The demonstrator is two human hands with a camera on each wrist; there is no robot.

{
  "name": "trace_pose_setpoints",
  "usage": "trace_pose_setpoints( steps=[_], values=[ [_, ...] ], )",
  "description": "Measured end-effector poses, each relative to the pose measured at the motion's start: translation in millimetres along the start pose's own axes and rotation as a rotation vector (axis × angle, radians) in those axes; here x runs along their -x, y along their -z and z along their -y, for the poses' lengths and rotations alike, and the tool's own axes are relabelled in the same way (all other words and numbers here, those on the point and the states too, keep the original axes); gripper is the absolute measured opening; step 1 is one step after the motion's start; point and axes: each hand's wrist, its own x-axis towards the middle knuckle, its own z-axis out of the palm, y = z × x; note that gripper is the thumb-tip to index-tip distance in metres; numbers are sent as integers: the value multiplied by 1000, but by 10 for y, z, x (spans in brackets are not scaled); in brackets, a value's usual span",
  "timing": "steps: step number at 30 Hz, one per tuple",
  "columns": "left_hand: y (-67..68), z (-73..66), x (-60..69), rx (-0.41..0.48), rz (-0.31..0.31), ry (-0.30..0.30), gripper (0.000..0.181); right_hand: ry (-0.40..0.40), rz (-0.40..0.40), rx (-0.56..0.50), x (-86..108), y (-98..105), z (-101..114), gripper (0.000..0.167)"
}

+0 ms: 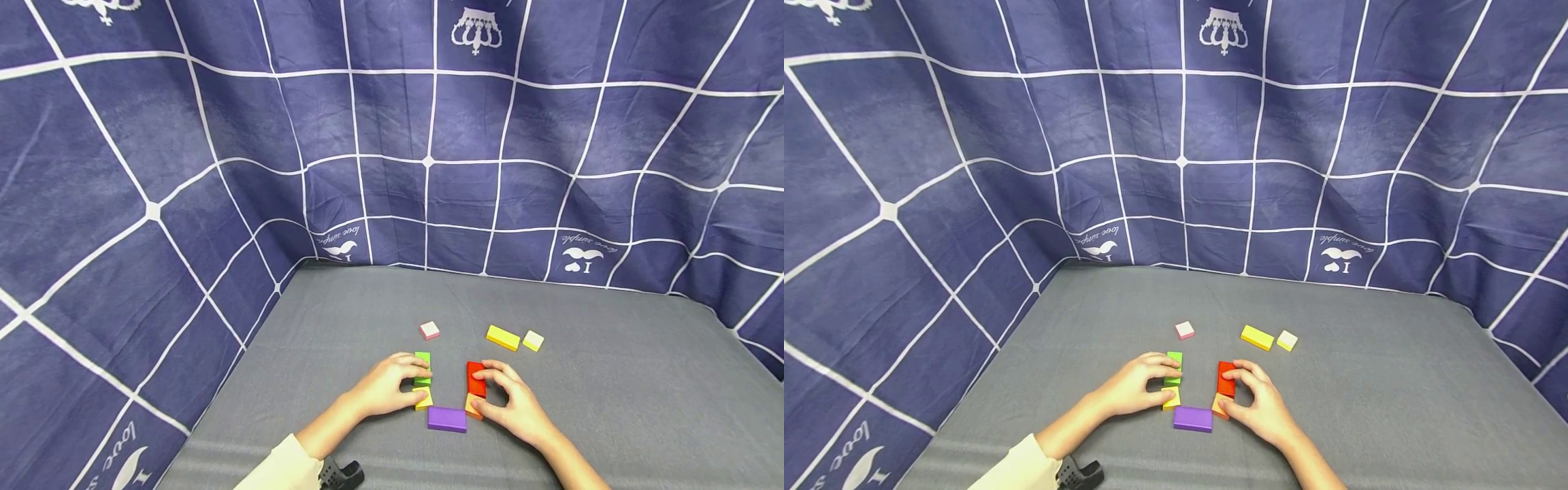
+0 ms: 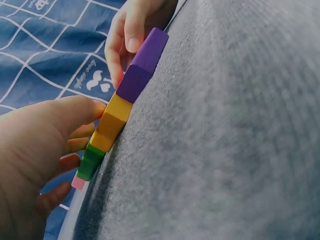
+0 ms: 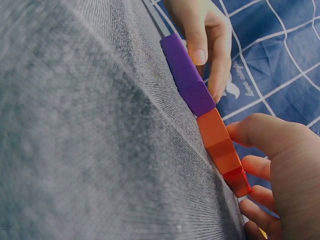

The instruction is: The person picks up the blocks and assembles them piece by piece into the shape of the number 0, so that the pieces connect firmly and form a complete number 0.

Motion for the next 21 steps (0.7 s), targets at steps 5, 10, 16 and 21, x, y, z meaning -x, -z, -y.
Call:
trace_pose_setpoints(
  steps=[5, 10, 16, 21],
  values=[
    [-15, -9, 17, 11, -12, 6, 28, -20, 12, -4, 1, -2, -5, 37],
    [-29, -11, 19, 9, -41, -15, 26, -20, 11, -1, -1, -4, -15, 37],
    [-45, -7, 22, 32, -51, -19, 24, -4, 2, -3, 4, 1, -4, 37],
    [-66, 24, 26, 51, -91, -54, 24, 33, -12, 1, -1, -2, 3, 39]
  ],
)
